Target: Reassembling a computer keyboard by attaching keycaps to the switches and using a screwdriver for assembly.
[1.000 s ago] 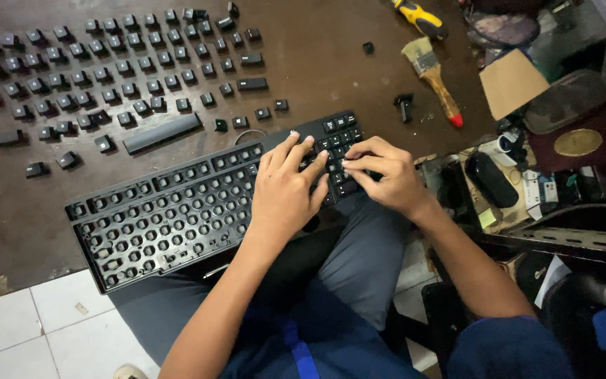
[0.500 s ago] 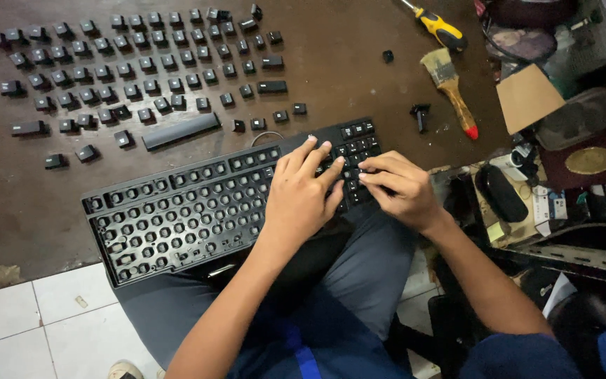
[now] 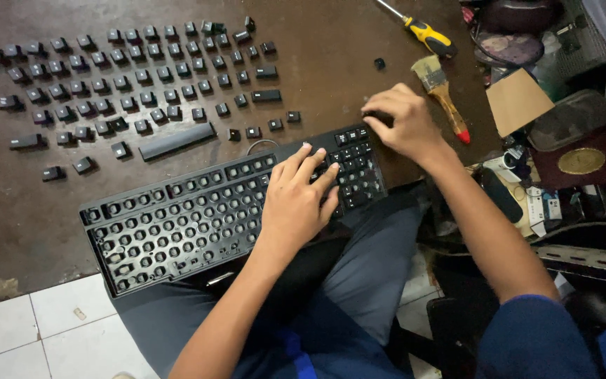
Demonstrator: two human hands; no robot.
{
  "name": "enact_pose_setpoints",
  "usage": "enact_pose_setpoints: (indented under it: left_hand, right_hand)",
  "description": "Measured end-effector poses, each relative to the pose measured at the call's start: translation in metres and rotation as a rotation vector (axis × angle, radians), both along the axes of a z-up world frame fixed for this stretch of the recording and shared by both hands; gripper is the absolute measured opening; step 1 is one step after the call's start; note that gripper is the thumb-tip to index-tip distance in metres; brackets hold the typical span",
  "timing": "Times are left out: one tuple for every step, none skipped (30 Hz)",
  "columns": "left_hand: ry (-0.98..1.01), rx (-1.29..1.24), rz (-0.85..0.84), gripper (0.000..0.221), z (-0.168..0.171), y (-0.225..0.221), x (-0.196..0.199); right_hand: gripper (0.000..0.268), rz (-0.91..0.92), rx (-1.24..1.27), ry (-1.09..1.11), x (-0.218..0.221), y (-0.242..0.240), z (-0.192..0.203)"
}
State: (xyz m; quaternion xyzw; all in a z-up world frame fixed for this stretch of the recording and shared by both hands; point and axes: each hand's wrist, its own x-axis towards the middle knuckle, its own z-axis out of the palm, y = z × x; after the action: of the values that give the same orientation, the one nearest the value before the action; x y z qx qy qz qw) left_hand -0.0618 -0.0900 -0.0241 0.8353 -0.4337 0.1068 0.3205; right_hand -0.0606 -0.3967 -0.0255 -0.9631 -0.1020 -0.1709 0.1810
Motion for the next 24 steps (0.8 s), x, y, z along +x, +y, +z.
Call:
enact_pose_setpoints:
  left_hand:
    - [-0.009,0.002,0.002,0.034,0.002,0.001,-0.001]
    - [0.001,0.002,-0.004,0.034,0.005,0.002,-0.002]
    - [0.001,0.003,-0.009,0.034,0.009,0.003,0.000]
    - [-0.019,0.006,-0.005,0.034,0.010,0.004,0.002]
    - [-0.009,0.000,0.000,0.034,0.009,0.003,0.001]
    - [0.000,-0.006,0.005,0.034,0.008,0.002,-0.001]
    - [-0.006,-0.003,0.007,0.034,0.008,0.002,0.000]
    - [0.006,-0.003,0.006,0.034,0.007,0.002,0.000]
    - [0.021,-0.001,-0.001,0.034,0.005,0.001,-0.001]
    - [0.019,0.003,-0.005,0.034,0.005,0.001,0.001]
    - [0.019,-0.005,-0.004,0.034,0.005,0.000,0.000]
    - [0.019,-0.012,-0.002,0.034,0.004,0.001,-0.001]
    - [0.023,-0.012,-0.003,0.034,0.004,0.000,-0.001]
    - [0.017,-0.018,-0.004,0.034,0.004,0.000,-0.001]
    - [0.009,-0.026,0.001,0.033,0.004,0.000,0.000]
    - [0.012,-0.028,0.007,0.033,0.004,0.000,0.000]
    - [0.020,-0.030,0.003,0.033,0.004,0.001,0.000]
    - [0.027,-0.032,0.000,0.033,0.004,0.001,-0.001]
    - [0.031,-0.031,0.001,0.033,0.004,0.001,0.000]
    - [0.000,-0.062,-0.003,0.031,0.003,0.002,0.000]
    - [-0.031,-0.094,-0.009,0.029,0.003,0.002,0.000]
    - [-0.028,-0.093,-0.008,0.029,0.004,0.002,0.001]
    - [-0.019,-0.088,-0.014,0.030,0.004,0.002,0.000]
    - [-0.009,-0.083,-0.021,0.031,0.005,0.003,0.000]
  right_hand:
    - [0.024,0.002,0.002,-0.009,0.003,0.003,0.008]
    - [0.017,0.013,0.033,0.018,0.006,0.006,0.017]
    - [0.010,0.027,0.065,0.036,0.013,0.010,0.027]
    - [0.010,0.032,0.068,0.016,0.023,-0.002,0.024]
    - [0.014,-0.012,0.055,-0.035,0.030,-0.015,0.022]
    - [0.018,-0.055,0.042,-0.087,0.037,-0.029,0.018]
    - [0.018,-0.053,0.045,-0.093,0.046,-0.041,0.008]
    - [0.021,-0.061,-0.007,-0.087,0.056,-0.053,-0.003]
    - [0.024,-0.075,-0.058,-0.076,0.062,-0.065,-0.015]
    - [0.024,-0.079,-0.054,-0.078,0.068,-0.069,-0.024]
    - [0.017,-0.084,-0.097,-0.092,0.073,-0.074,-0.033]
    - [0.011,-0.089,-0.140,-0.106,0.078,-0.078,-0.042]
    - [0.011,-0.090,-0.139,-0.101,0.075,-0.075,-0.039]
    - [0.009,-0.096,-0.029,-0.081,0.073,-0.072,-0.036]
    - [0.008,-0.095,0.081,-0.062,0.073,-0.068,-0.032]
    - [0.008,-0.090,0.079,-0.059,0.071,-0.064,-0.029]
    - [0.011,-0.154,0.278,0.038,0.068,-0.059,-0.027]
    - [0.015,-0.217,0.476,0.139,0.064,-0.055,-0.025]
    - [0.015,-0.217,0.477,0.143,0.065,-0.056,-0.024]
    - [0.013,-0.233,0.450,0.215,0.066,-0.058,-0.022]
    - [0.012,-0.248,0.423,0.286,0.067,-0.060,-0.020]
    - [0.012,-0.248,0.424,0.289,0.070,-0.062,-0.015]
    - [0.011,-0.290,0.364,0.356,0.074,-0.064,-0.011]
    - [0.010,-0.331,0.304,0.422,0.078,-0.065,-0.006]
